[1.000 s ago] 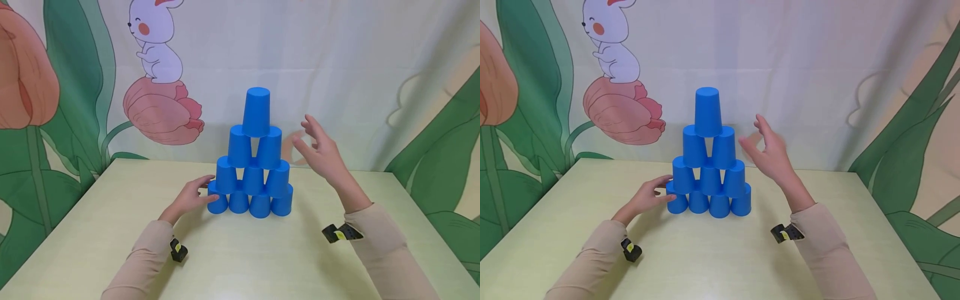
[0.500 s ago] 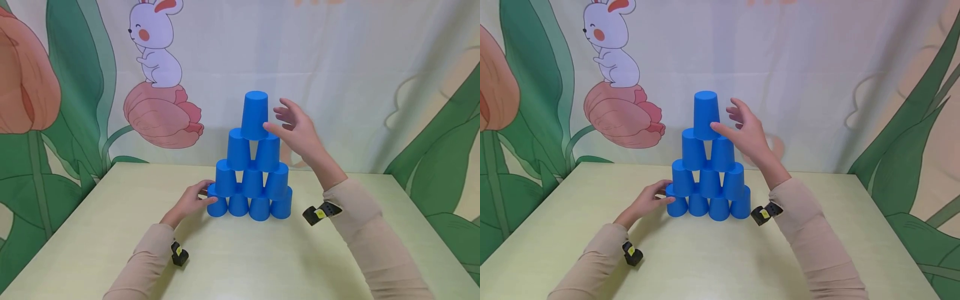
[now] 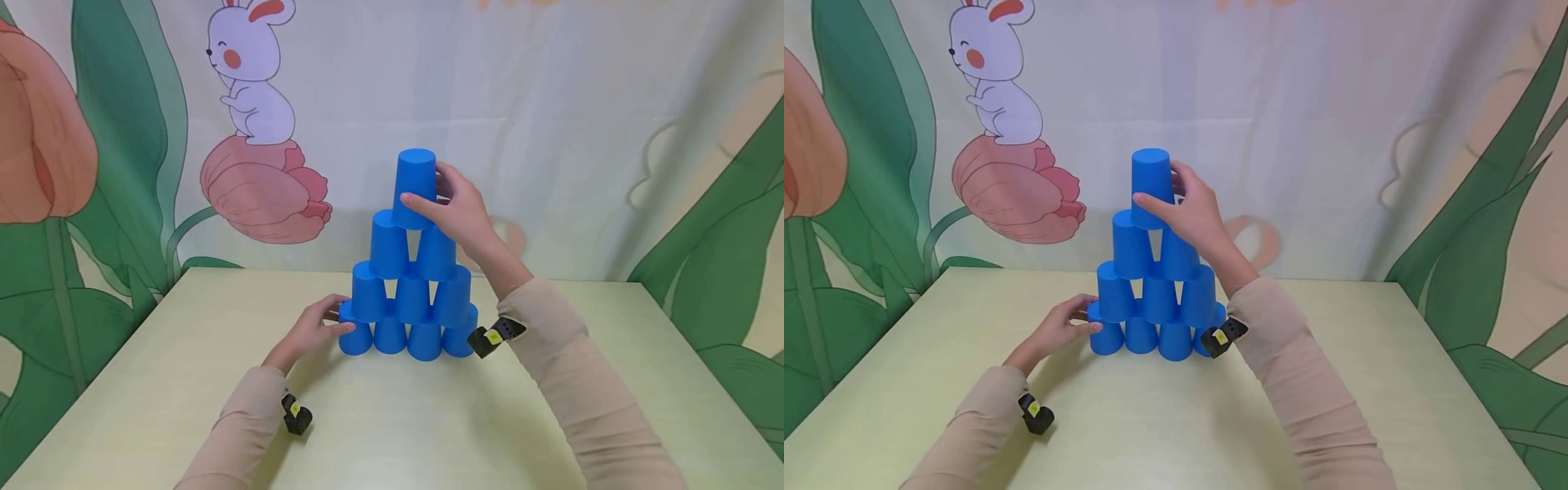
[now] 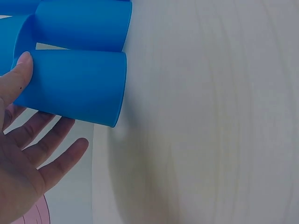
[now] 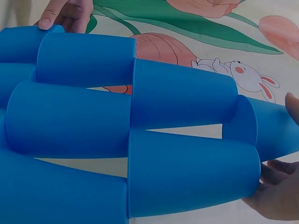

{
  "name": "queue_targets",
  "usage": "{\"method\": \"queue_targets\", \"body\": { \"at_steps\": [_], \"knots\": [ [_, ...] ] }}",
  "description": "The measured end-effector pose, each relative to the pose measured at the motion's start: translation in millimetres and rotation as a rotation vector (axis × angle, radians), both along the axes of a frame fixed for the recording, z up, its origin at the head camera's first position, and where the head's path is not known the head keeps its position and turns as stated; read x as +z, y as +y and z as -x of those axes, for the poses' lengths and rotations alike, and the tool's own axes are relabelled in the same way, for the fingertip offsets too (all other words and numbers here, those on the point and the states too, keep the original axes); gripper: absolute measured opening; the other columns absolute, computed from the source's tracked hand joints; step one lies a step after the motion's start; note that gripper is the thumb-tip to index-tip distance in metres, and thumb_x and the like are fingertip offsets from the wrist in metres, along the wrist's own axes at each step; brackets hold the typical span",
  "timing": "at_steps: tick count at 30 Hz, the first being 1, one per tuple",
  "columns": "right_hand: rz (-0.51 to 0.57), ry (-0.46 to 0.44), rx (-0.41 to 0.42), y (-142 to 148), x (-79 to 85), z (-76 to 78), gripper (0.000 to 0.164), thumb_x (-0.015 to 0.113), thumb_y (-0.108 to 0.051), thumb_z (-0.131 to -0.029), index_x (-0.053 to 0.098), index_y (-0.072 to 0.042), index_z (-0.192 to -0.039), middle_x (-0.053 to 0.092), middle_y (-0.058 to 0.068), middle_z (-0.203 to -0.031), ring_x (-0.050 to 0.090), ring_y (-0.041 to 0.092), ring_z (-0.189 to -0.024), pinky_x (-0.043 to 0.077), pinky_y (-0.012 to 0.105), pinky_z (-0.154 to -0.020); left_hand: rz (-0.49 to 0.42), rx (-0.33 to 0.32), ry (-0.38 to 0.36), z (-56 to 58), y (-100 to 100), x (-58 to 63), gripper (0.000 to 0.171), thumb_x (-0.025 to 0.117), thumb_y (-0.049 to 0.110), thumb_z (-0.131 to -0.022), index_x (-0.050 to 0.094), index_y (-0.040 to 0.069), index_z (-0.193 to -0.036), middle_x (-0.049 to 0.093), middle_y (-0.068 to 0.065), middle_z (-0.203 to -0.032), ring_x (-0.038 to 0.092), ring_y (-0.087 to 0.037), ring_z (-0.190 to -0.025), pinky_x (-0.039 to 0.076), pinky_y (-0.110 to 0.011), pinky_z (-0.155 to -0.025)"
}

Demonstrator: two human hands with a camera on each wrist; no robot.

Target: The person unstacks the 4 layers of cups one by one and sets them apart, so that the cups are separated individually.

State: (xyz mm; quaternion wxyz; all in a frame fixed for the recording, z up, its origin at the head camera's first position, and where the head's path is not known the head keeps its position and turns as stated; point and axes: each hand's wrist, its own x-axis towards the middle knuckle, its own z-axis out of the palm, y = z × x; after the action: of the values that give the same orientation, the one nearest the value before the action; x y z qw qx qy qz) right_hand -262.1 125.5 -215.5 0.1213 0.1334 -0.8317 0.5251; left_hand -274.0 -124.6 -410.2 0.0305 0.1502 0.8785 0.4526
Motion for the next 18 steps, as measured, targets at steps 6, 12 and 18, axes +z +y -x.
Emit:
{"method": "queue_targets", "body": {
  "at_steps": [6,12,18],
  "knots": [
    [-0.01,0.011,-0.006,-0.6,-1.9,2.3,0.072,0.064,-0.046,-0.08,0.037,-0.012,-0.137,0.048,0.007,-0.132,0.049,0.026,-0.115,0.043,0.045,-0.092,0.008,-0.003,-0.003,0.1,1.1,1.2,0.053,0.067,0.028,-0.083,0.046,0.01,-0.128,0.057,-0.011,-0.118,0.054,-0.029,-0.106,0.046,-0.046,-0.088],
    [0.032,0.035,0.006,0.4,-1.6,0.8,0.071,0.064,-0.045,-0.08,0.038,-0.012,-0.137,0.049,0.007,-0.131,0.05,0.025,-0.115,0.043,0.044,-0.092,0.006,-0.007,0.005,0.1,0.9,1.9,0.053,0.067,0.028,-0.082,0.047,0.009,-0.128,0.057,-0.011,-0.117,0.054,-0.03,-0.106,0.045,-0.047,-0.087],
    [0.057,0.047,0.011,8.5,-1.0,-3.7,0.071,0.064,-0.045,-0.081,0.037,-0.012,-0.137,0.049,0.006,-0.132,0.05,0.024,-0.115,0.043,0.042,-0.093,0.002,-0.006,-0.005,0.8,0.0,1.7,0.054,0.067,0.028,-0.082,0.047,0.009,-0.128,0.056,-0.012,-0.119,0.054,-0.03,-0.106,0.045,-0.047,-0.088]
  ]
}}
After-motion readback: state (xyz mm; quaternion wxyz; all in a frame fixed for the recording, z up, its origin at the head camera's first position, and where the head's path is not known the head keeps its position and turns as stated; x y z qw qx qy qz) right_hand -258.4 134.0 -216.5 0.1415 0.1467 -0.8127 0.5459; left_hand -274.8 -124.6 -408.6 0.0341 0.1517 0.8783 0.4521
